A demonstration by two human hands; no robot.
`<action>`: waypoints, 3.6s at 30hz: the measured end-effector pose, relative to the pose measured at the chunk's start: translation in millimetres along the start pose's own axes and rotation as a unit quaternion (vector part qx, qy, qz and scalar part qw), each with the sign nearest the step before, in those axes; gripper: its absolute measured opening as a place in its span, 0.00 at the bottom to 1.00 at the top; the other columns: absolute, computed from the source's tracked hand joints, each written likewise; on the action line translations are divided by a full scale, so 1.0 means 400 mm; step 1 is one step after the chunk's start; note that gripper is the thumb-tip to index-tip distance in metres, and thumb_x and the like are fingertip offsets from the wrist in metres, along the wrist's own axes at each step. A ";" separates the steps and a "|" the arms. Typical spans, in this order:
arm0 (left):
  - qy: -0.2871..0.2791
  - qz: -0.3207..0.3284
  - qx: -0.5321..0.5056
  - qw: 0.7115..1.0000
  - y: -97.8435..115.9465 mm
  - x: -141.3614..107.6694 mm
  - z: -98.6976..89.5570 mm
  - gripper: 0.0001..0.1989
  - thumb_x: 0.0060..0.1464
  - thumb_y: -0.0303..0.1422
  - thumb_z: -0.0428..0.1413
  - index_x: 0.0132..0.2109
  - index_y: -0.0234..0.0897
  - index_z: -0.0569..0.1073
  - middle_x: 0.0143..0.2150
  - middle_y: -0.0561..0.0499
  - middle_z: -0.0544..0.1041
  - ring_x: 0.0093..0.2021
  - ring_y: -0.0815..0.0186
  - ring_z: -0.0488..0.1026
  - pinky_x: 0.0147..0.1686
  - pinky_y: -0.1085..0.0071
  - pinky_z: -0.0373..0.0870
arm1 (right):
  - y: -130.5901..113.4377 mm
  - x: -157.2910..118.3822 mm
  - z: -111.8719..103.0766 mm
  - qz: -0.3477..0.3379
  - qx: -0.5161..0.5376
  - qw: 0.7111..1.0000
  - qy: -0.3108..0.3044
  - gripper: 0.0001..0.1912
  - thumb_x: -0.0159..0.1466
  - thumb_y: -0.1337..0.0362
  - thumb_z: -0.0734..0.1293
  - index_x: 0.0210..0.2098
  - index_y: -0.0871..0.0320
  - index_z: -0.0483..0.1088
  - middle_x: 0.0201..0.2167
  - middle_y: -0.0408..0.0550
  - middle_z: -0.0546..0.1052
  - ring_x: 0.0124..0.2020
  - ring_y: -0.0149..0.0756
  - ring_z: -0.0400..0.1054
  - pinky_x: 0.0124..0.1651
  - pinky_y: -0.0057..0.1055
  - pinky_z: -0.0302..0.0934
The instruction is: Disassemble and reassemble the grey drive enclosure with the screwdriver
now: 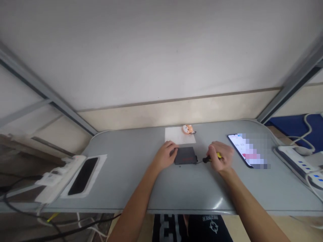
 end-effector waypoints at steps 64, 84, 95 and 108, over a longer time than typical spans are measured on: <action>0.036 -0.064 0.069 0.995 -0.112 0.057 -0.050 0.08 0.67 0.33 0.56 0.40 0.39 0.80 0.41 0.48 0.78 0.47 0.60 0.72 0.51 0.62 0.69 | 0.313 -0.148 0.068 0.498 0.166 0.835 0.168 0.28 0.66 0.42 0.60 0.25 0.58 0.74 0.25 0.47 0.76 0.26 0.36 0.69 0.32 0.32 0.64; -0.166 -0.140 -0.103 0.971 -0.054 -0.001 0.031 0.20 0.58 0.46 0.63 0.53 0.42 0.75 0.34 0.54 0.71 0.32 0.67 0.69 0.32 0.72 0.67 | 0.274 -0.117 0.051 0.487 0.189 0.837 0.163 0.25 0.66 0.41 0.62 0.33 0.57 0.73 0.19 0.40 0.68 0.18 0.30 0.60 0.22 0.28 0.52; -0.149 -0.118 -0.168 0.967 -0.084 0.005 0.025 0.29 0.60 0.25 0.55 0.66 0.50 0.68 0.48 0.48 0.79 0.42 0.66 0.78 0.44 0.68 0.76 | 0.302 -0.118 0.066 0.486 0.232 0.824 0.174 0.25 0.58 0.42 0.73 0.36 0.58 0.75 0.27 0.43 0.76 0.23 0.30 0.70 0.34 0.33 0.72; -0.090 -0.096 -0.168 0.977 -0.080 0.026 0.044 0.21 0.63 0.21 0.46 0.54 0.42 0.78 0.47 0.48 0.83 0.46 0.63 0.81 0.49 0.64 0.77 | 0.264 -0.097 0.098 0.471 0.111 0.875 0.020 0.25 0.65 0.41 0.65 0.31 0.57 0.73 0.15 0.39 0.68 0.19 0.34 0.67 0.27 0.31 0.59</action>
Point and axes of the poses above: each hand's wrist, its own x-axis towards the middle knuckle, its own z-axis out of the palm, y = z × x, the point moved 10 cm from there along x, towards the middle knuckle
